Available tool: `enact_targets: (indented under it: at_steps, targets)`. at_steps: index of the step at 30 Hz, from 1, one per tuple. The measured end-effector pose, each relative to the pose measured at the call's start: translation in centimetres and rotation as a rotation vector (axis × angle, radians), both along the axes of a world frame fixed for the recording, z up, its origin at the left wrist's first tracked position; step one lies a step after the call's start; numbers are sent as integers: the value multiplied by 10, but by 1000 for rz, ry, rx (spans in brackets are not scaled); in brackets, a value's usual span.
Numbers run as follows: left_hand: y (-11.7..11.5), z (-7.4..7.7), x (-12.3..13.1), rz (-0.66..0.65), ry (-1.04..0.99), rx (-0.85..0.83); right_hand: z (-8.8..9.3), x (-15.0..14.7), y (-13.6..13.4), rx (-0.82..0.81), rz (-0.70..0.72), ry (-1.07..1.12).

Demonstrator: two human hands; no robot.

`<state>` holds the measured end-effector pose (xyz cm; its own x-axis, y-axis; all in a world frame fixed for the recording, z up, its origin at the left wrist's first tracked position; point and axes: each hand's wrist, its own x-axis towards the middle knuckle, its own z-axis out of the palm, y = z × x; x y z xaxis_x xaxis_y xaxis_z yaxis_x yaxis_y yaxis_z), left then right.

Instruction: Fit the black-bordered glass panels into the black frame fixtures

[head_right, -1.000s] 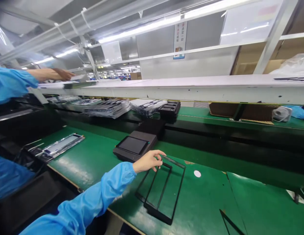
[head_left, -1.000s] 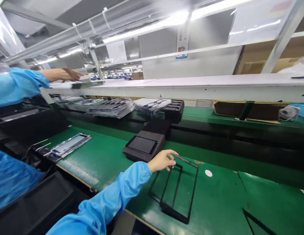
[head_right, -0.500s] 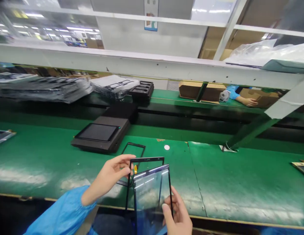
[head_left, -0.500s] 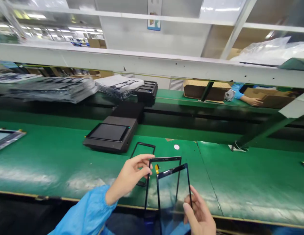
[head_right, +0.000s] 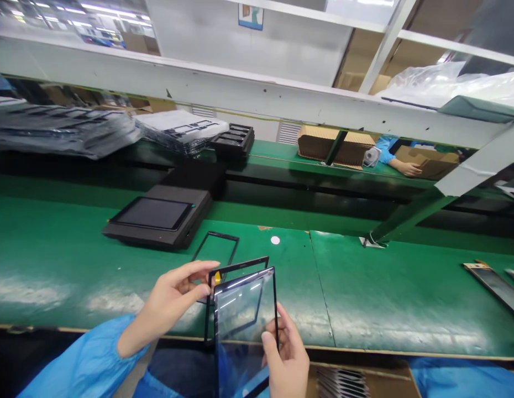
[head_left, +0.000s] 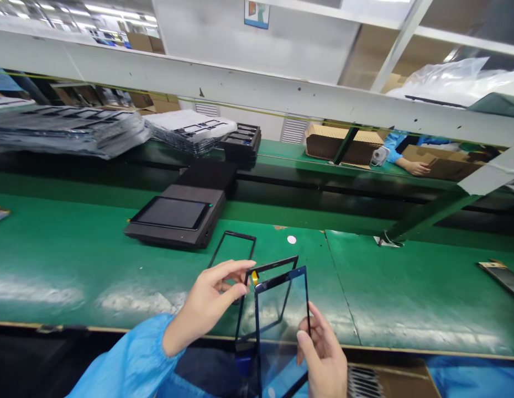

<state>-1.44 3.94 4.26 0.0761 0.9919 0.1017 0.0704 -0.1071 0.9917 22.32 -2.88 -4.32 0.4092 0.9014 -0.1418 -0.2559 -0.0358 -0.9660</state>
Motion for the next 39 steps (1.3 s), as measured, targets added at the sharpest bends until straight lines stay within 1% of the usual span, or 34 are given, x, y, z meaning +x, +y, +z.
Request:
enact_targets:
  at_steps: [6,10,13,15,19,22,30,39]
  targets:
    - [-3,1,0,-29,5,63,4,0,-2,-16,41,39]
    - [-5,3,3,-29,-13,57,5,-1,-2,-6,41,22]
    - [-6,5,5,-29,-75,19,5,-2,-3,-1,31,-20]
    - [-5,5,7,-33,-139,-36,6,-3,-4,-1,19,-31]
    - [-3,2,11,-62,-270,-172,8,-7,-5,-22,-8,-55]
    - [-2,-1,14,-67,-331,-229,9,-10,-5,-31,-17,-66]
    - [-1,-8,19,-20,-387,-252,7,-10,-5,-35,-28,-82]
    - [0,-15,19,-9,-429,-321,15,-7,-7,-95,-13,-126]
